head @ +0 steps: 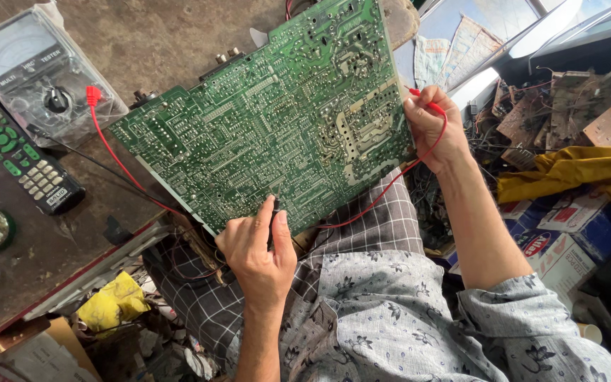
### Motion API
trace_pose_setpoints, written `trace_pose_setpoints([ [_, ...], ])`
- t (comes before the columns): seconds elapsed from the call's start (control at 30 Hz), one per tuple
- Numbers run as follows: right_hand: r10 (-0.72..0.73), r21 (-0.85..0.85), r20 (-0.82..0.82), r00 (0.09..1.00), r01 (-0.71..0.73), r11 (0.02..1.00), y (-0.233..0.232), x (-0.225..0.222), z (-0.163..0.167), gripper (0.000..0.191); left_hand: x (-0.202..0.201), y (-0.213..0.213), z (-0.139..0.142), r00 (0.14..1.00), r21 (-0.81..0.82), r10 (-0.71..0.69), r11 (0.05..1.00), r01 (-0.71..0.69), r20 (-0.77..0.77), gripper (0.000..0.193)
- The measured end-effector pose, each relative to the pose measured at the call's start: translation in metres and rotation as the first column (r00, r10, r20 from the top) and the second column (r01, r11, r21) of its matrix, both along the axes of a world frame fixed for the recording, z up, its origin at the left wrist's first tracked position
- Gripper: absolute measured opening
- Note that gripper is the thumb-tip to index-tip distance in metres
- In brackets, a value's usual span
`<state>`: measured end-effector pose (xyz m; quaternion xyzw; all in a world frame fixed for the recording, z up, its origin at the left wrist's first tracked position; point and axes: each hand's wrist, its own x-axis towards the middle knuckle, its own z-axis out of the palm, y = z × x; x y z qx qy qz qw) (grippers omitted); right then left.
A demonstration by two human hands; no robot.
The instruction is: The person tests a green circuit board using a multimeter. They hold the red and black probes and touch various points on the board to check electrical continuity or voltage.
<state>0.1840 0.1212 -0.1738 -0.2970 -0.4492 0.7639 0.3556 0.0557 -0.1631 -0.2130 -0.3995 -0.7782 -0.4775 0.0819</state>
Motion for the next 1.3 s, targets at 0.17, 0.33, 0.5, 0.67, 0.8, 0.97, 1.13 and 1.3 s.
trace_pose_setpoints([
  [0.17, 0.030, -0.052, 0.036, 0.999, -0.028, 0.998, 0.003, 0.006, 0.002, 0.018, 0.002, 0.003, 0.000, 1.000, -0.018, 0.003, 1.000, -0.004, -0.009, 0.026],
  [0.33, 0.019, -0.152, 0.006, 1.000, -0.018, 0.988, 0.014, 0.015, 0.001, 0.020, 0.009, 0.011, 0.008, 1.000, -0.045, 0.015, 0.999, -0.015, -0.011, 0.025],
  [0.5, 0.001, -0.206, -0.059, 0.998, -0.013, 0.979, 0.030, 0.026, -0.006, 0.023, 0.019, 0.024, 0.017, 0.998, -0.079, 0.025, 0.996, -0.029, -0.056, 0.023],
  [0.67, 0.038, -0.207, -0.103, 0.994, -0.059, 0.977, 0.047, 0.042, -0.010, 0.023, 0.031, 0.037, 0.022, 0.997, -0.125, 0.042, 0.991, -0.050, -0.067, 0.023],
  [0.8, 0.075, -0.210, -0.130, 0.989, -0.101, 0.972, 0.063, 0.056, -0.018, 0.021, 0.041, 0.047, 0.021, 0.998, -0.137, 0.023, 0.990, -0.031, -0.057, 0.024],
  [0.97, 0.106, -0.195, -0.142, 0.984, -0.133, 0.972, 0.082, 0.069, -0.031, 0.021, 0.051, 0.056, 0.017, 0.997, -0.163, 0.041, 0.985, -0.050, -0.061, 0.025],
  [1.13, 0.134, -0.192, -0.181, 0.974, -0.169, 0.967, 0.092, 0.079, -0.039, 0.020, 0.059, 0.063, 0.016, 0.997, -0.172, 0.049, 0.983, -0.060, -0.067, 0.024],
  [1.3, 0.143, -0.197, -0.208, 0.968, -0.184, 0.963, 0.093, 0.079, -0.035, 0.020, 0.062, 0.065, 0.018, 0.997, -0.176, 0.055, 0.982, -0.064, -0.056, 0.023],
])
